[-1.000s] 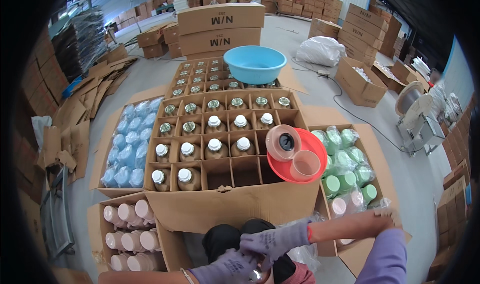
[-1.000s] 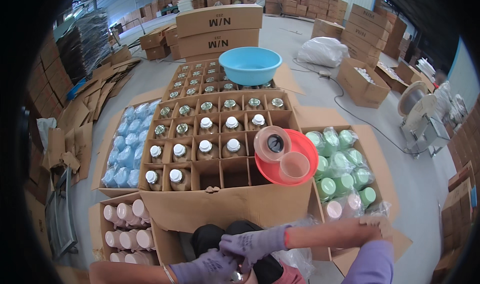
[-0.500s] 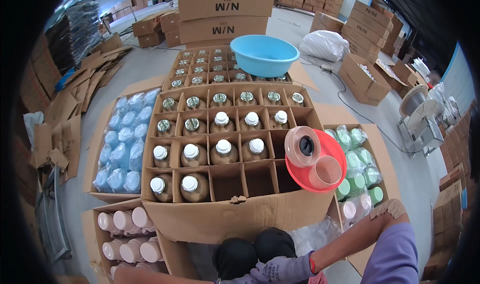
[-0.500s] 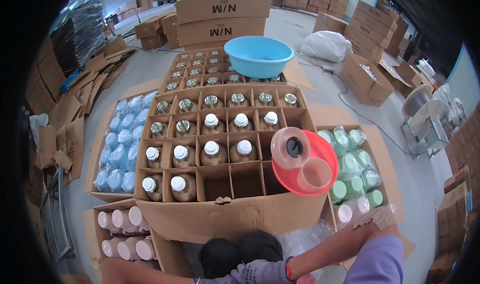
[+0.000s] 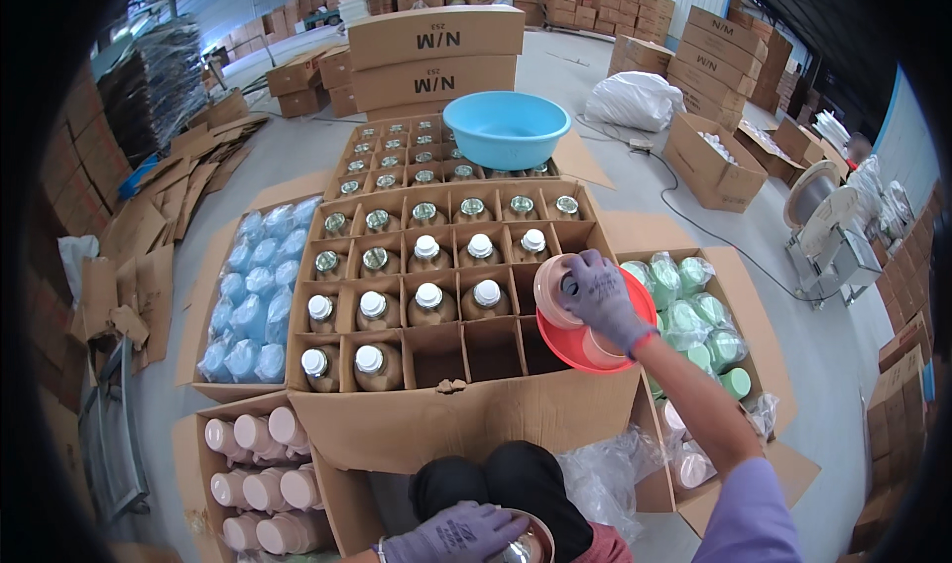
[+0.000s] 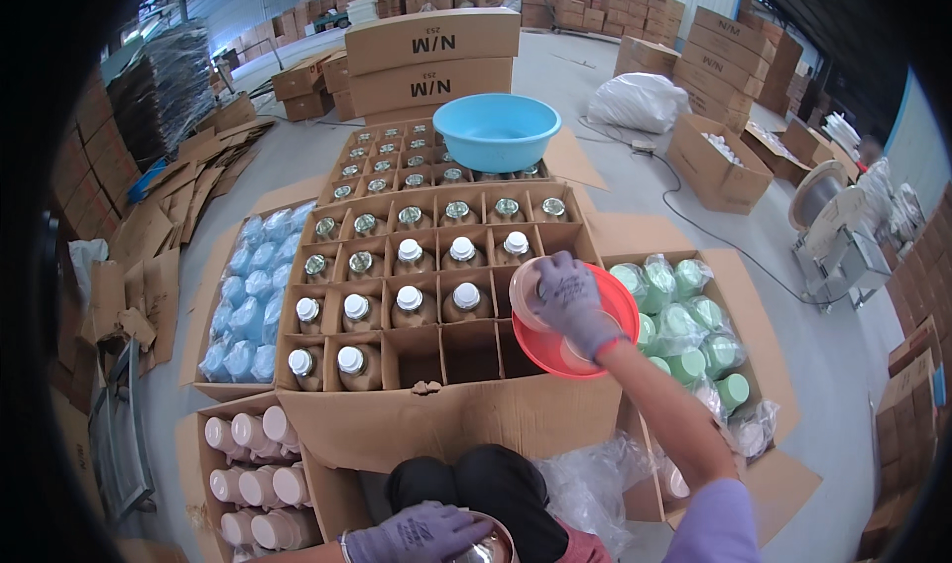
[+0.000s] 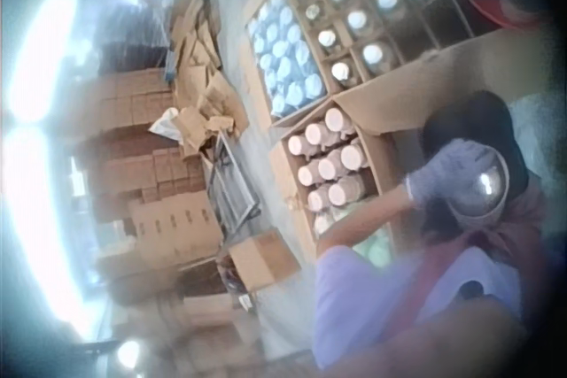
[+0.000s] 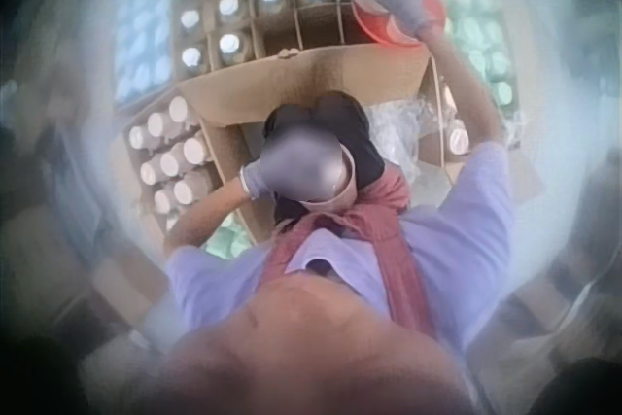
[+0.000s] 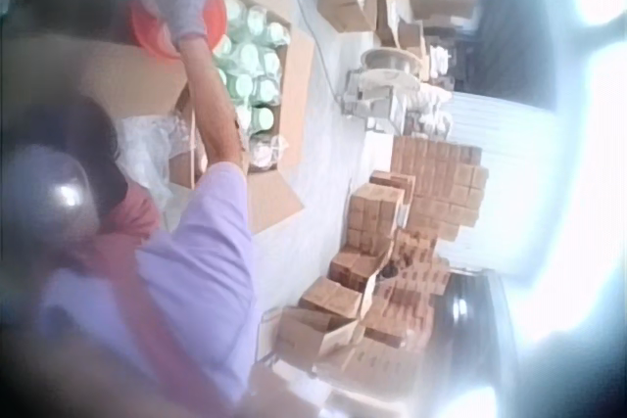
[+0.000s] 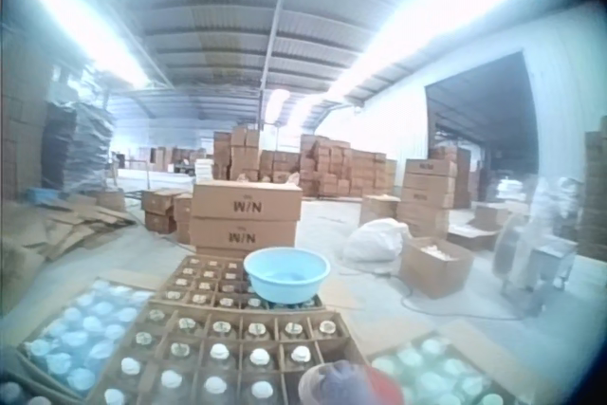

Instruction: The person assembles thermos bottles by inserting metal inner bottles into colored outer shells, screwing on lids, and placing the completed units into plastic bags. The person handles green and pink thermos shells, metal inner bottles, and lids, then bags the finished products.

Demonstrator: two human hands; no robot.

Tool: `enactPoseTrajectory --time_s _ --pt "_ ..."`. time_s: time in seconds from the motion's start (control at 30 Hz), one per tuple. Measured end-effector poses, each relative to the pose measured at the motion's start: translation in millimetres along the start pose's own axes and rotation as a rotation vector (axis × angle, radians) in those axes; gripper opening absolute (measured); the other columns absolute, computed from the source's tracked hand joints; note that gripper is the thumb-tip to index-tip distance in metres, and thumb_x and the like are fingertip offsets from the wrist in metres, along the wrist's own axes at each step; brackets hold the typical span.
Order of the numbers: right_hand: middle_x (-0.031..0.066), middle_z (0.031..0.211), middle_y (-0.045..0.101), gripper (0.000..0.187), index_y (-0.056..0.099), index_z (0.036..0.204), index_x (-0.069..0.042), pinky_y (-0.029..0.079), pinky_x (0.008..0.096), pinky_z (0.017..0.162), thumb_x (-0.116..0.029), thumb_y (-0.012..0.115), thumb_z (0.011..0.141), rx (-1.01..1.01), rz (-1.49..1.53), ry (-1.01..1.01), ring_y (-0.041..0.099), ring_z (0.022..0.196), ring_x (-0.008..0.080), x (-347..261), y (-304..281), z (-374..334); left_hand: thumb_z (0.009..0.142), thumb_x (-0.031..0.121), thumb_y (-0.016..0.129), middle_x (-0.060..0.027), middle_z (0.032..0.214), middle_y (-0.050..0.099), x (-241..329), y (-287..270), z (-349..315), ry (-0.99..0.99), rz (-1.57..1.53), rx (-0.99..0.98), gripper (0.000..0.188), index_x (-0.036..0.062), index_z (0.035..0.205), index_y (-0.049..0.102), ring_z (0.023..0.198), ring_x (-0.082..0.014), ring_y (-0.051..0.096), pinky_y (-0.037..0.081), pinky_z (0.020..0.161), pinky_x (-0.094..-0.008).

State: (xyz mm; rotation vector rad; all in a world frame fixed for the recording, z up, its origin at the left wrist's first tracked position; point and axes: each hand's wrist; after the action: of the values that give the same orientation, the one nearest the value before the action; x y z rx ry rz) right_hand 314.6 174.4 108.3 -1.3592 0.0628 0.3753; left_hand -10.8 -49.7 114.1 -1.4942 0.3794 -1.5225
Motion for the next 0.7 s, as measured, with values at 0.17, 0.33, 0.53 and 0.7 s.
enactPoseTrajectory --time_s 0.17,0.33,0.53,0.7 --pt "0.0219 0.140 0.045 0.080 0.047 0.137 -0.015 0.043 0.0476 0.111 -0.015 0.082 0.065 -0.091 0.025 0.008 0.047 0.129 0.0458 103.6 30.7 10.2 0.094 0.036 0.066 -0.0244 0.129 0.061 -15.1 3.4 8.9 -0.358 -0.289 0.313 0.058 0.0008 0.139 0.054 0.121 -0.0399 0.060 0.047 0.106 -0.0435" --pt "0.0254 0.126 0.052 0.063 0.051 0.134 -0.005 0.053 0.0472 0.093 -0.021 0.076 0.078 0.303 0.310 -0.609 0.057 0.114 0.0421 -88.1 -20.5 -28.0 0.100 0.050 0.054 -0.0119 0.141 0.055 -47.0 -6.9 26.3 -0.448 -1.218 0.999 0.066 0.0087 0.150 0.042 0.126 -0.0236 0.058 0.050 0.104 -0.0396" --pt "0.0199 0.104 0.063 0.065 0.052 0.134 -0.004 0.058 0.0412 0.073 -0.031 0.077 0.080 -0.463 0.851 0.150 0.067 0.074 0.0353 -139.7 -41.5 -111.5 0.102 0.065 0.037 -0.0072 0.143 0.054 -31.7 -8.7 56.1 -0.389 -1.182 1.006 0.071 0.0103 0.148 0.045 0.126 -0.0210 0.058 0.052 0.102 -0.0391" --pt "0.0168 0.078 0.062 0.057 0.062 0.113 0.006 0.056 0.0394 0.069 -0.041 0.076 0.085 0.275 0.644 -0.415 0.065 0.068 0.0335 -163.2 -32.3 -132.8 0.105 0.059 0.036 -0.0104 0.142 0.054 -17.7 0.4 29.6 -0.375 -1.125 1.102 0.069 0.0062 0.149 0.043 0.128 -0.0220 0.056 0.051 0.104 -0.0383"
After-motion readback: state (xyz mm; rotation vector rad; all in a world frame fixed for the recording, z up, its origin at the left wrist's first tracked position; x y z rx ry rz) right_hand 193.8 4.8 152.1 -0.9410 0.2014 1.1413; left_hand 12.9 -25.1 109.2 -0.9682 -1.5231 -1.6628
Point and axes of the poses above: each hand's wrist, its own z-axis towards the middle knuckle, its own y-axis out of the palm, x = y × z
